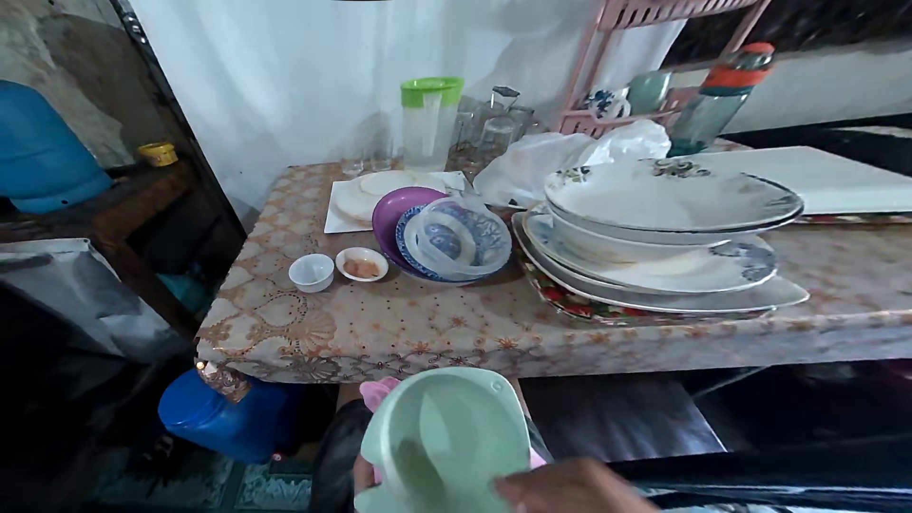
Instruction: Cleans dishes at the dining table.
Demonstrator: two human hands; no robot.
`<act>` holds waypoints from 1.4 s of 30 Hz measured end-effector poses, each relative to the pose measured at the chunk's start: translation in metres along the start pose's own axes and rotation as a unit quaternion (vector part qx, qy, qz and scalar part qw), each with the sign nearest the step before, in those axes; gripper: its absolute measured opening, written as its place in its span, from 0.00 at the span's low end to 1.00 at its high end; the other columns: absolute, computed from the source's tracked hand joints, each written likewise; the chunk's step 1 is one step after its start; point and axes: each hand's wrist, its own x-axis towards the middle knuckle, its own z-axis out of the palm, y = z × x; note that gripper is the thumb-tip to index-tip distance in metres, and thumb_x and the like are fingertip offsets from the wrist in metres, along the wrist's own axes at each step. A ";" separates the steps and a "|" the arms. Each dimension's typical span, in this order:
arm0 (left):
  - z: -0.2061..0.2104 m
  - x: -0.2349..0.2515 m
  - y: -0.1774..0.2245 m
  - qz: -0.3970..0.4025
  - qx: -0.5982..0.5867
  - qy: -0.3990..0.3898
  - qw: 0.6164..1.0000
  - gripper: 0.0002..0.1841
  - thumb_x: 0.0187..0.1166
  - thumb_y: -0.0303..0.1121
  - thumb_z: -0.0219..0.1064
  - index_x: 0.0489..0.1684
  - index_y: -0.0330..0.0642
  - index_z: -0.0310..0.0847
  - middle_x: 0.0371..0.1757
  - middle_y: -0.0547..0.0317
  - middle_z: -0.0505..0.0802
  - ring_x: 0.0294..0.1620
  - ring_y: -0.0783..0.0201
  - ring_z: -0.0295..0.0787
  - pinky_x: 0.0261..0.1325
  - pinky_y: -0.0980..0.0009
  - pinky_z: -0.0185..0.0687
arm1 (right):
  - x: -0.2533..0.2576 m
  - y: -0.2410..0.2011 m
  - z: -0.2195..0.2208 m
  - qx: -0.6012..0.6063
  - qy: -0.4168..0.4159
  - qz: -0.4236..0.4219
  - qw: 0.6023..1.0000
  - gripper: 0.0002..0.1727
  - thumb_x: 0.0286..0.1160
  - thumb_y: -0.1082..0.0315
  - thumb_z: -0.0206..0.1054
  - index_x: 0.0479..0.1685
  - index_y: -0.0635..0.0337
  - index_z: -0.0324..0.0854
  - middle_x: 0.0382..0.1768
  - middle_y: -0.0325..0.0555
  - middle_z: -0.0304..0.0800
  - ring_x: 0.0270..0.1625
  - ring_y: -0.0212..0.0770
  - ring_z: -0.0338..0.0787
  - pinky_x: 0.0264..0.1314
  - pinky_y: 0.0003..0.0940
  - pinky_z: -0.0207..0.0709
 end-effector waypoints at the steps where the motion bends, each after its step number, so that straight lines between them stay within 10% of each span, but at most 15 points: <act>1: -0.007 0.004 0.002 -0.014 -0.010 -0.038 0.999 0.26 0.84 0.59 0.55 0.57 0.50 0.90 0.57 0.57 0.95 0.62 0.62 0.91 0.67 0.59 0.86 | 0.001 0.006 -0.006 -0.011 0.041 0.022 0.999 0.08 0.81 0.68 0.65 0.46 0.63 0.84 0.40 0.45 0.91 0.44 0.29 0.88 0.49 0.25 0.83; 6: 0.050 0.011 0.006 0.045 0.085 0.144 0.985 0.24 0.91 0.36 0.43 0.30 0.51 0.88 0.33 0.65 0.96 0.38 0.75 0.94 0.46 0.75 0.91 | 0.020 0.053 -0.008 -0.037 0.057 0.105 0.992 0.20 0.87 0.57 0.59 0.59 0.65 0.84 0.39 0.41 0.85 0.37 0.23 0.79 0.38 0.19 0.76; 18: 0.024 0.018 -0.028 0.204 0.174 0.174 0.948 0.19 0.94 0.43 0.46 0.60 0.47 0.83 0.52 0.66 0.95 0.56 0.77 0.90 0.61 0.73 0.87 | 0.019 0.082 0.040 0.024 -0.004 0.208 0.978 0.20 0.91 0.52 0.51 0.43 0.53 0.85 0.26 0.28 0.80 0.28 0.19 0.79 0.31 0.18 0.75; 21: 0.020 0.017 -0.036 0.259 0.342 0.207 0.879 0.18 0.93 0.29 0.43 0.67 0.23 0.69 0.55 0.58 0.89 0.58 0.82 0.84 0.67 0.81 0.79 | 0.015 0.081 0.046 0.087 -0.001 0.225 0.970 0.17 0.91 0.56 0.53 0.50 0.58 0.81 0.30 0.31 0.83 0.32 0.21 0.82 0.35 0.18 0.78; 25: 0.048 0.016 -0.029 0.307 0.416 0.054 0.854 0.29 0.80 0.54 0.66 0.74 0.44 0.78 0.70 0.66 0.89 0.72 0.73 0.83 0.77 0.70 0.76 | 0.010 0.077 0.056 0.197 -0.028 0.251 0.947 0.15 0.92 0.61 0.49 0.53 0.64 0.76 0.32 0.34 0.84 0.34 0.24 0.85 0.39 0.22 0.84; 29: 0.030 0.002 -0.025 0.310 0.537 0.035 0.784 0.32 0.81 0.43 0.68 0.77 0.27 0.68 0.73 0.58 0.83 0.75 0.74 0.76 0.80 0.73 0.69 | 0.005 0.072 0.069 0.306 -0.056 0.269 0.911 0.14 0.93 0.65 0.47 0.54 0.64 0.75 0.36 0.35 0.85 0.37 0.24 0.87 0.43 0.24 0.86; 33: 0.014 0.031 -0.019 0.452 0.583 -0.042 0.673 0.20 0.82 0.43 0.67 0.72 0.56 0.81 0.80 0.74 0.79 0.83 0.74 0.69 0.85 0.72 0.65 | 0.000 0.066 0.078 0.419 -0.066 0.328 0.844 0.14 0.92 0.65 0.45 0.56 0.62 0.74 0.38 0.34 0.87 0.39 0.25 0.89 0.47 0.26 0.87; 38: -0.001 0.037 -0.014 0.507 0.670 -0.072 0.538 0.24 0.84 0.47 0.64 0.80 0.66 0.71 0.86 0.73 0.71 0.90 0.66 0.59 0.90 0.65 0.56 | 0.005 0.058 0.078 0.456 -0.054 0.375 0.805 0.13 0.91 0.68 0.44 0.48 0.59 0.75 0.34 0.29 0.86 0.36 0.20 0.87 0.46 0.21 0.84; 42: 0.004 0.042 -0.019 0.492 0.724 -0.072 0.478 0.16 0.88 0.48 0.59 0.70 0.64 0.77 0.82 0.73 0.75 0.89 0.64 0.61 0.89 0.62 0.58 | -0.046 0.042 0.103 0.526 0.192 0.335 0.758 0.13 0.85 0.75 0.51 0.47 0.68 0.83 0.37 0.37 0.94 0.41 0.22 0.92 0.50 0.22 0.85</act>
